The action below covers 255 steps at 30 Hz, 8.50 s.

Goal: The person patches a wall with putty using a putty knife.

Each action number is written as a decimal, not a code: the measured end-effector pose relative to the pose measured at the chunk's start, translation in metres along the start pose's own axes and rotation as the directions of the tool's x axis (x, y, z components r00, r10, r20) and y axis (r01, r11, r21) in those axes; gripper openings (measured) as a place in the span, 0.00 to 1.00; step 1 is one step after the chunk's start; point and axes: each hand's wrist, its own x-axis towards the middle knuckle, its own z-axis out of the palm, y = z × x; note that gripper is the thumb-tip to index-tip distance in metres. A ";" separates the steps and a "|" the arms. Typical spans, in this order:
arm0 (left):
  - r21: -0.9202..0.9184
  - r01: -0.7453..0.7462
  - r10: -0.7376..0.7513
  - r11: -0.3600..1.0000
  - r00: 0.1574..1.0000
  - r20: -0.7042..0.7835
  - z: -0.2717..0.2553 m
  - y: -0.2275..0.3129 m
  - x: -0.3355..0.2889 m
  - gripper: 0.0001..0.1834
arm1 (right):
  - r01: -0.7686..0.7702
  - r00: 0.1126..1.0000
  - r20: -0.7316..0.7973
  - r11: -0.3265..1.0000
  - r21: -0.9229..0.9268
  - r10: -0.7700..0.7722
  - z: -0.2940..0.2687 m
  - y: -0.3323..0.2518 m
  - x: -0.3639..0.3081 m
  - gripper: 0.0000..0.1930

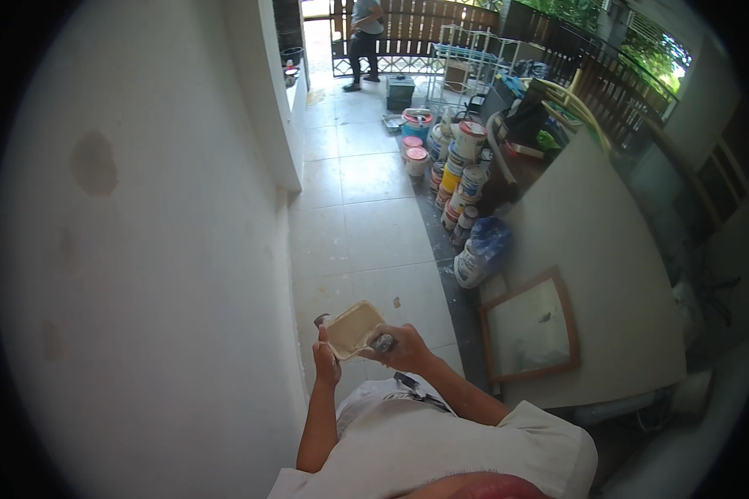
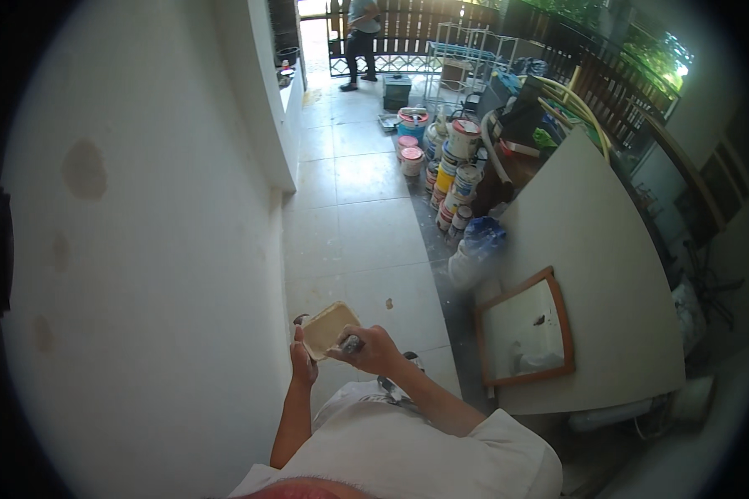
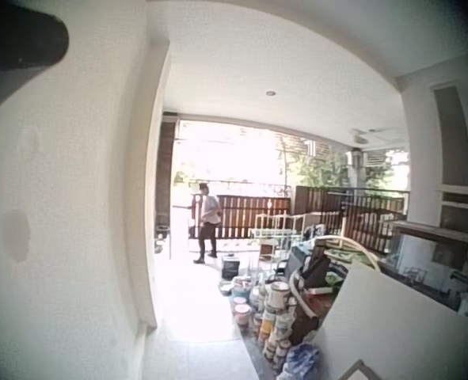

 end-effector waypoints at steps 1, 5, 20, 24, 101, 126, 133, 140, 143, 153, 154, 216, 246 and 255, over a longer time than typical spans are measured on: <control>0.010 -0.004 0.004 1.000 1.000 0.013 0.001 -0.001 0.001 0.30 | 0.042 0.997 -0.054 0.996 -0.074 -0.046 0.001 0.002 -0.002 0.15; 0.030 -0.008 0.007 1.000 0.999 0.050 0.012 -0.003 0.000 0.30 | 0.222 0.947 -0.188 0.955 -0.195 -0.259 -0.002 0.020 -0.010 0.14; -0.018 -0.076 0.077 0.997 0.994 0.074 0.025 0.004 -0.019 0.29 | 0.246 0.941 -0.199 0.956 -0.159 -0.275 -0.004 -0.002 -0.024 0.10; 0.057 -0.088 0.087 0.994 0.996 0.020 0.025 0.009 -0.035 0.30 | 0.224 0.945 -0.208 0.962 -0.155 -0.254 0.008 -0.010 -0.033 0.09; 0.031 -0.067 0.067 0.997 0.998 -0.008 0.016 0.032 0.005 0.27 | 0.127 0.944 -0.283 0.979 -0.159 -0.168 0.045 -0.041 0.024 0.07; 0.033 -0.051 0.053 0.998 0.998 -0.042 0.001 0.070 0.063 0.28 | 0.198 0.877 -0.412 0.967 -0.162 -0.249 0.077 -0.017 0.080 0.07; 0.078 -0.041 0.036 0.996 0.997 0.062 -0.015 0.076 0.086 0.26 | 0.245 0.854 -0.423 0.951 -0.189 -0.304 0.082 -0.025 0.092 0.08; 0.151 -0.007 0.000 0.989 0.999 0.047 -0.025 0.084 0.091 0.24 | 0.174 0.912 -0.343 0.969 -0.176 -0.226 0.087 -0.029 0.108 0.11; 0.116 -0.031 0.027 0.993 0.999 0.036 -0.026 0.080 0.095 0.23 | 0.174 0.909 -0.351 0.969 -0.174 -0.226 0.084 -0.032 0.115 0.09; 0.057 -0.008 0.012 0.998 0.997 -0.070 -0.004 0.075 0.106 0.26 | 0.101 0.937 -0.320 0.985 -0.142 -0.142 0.068 -0.012 0.123 0.09; 0.055 -0.006 0.010 0.998 0.997 -0.077 -0.006 0.072 0.109 0.27 | 0.098 0.941 -0.310 0.985 -0.144 -0.139 0.066 -0.008 0.121 0.09; -0.066 -0.218 0.183 0.974 0.921 -0.344 0.352 -0.128 0.091 0.28 | 0.315 0.943 -0.080 0.944 -0.094 -0.322 -0.340 0.115 0.053 0.09; -0.090 -0.354 0.249 0.931 0.794 -0.554 0.196 -0.254 -0.496 0.28 | -0.068 0.950 0.311 0.962 0.264 -0.018 -0.150 -0.011 -0.448 0.11; -0.032 -0.284 0.228 0.958 0.827 -0.515 0.168 -0.290 -0.541 0.29 | 0.127 0.939 0.318 0.991 0.040 -0.133 -0.139 -0.039 -0.504 0.12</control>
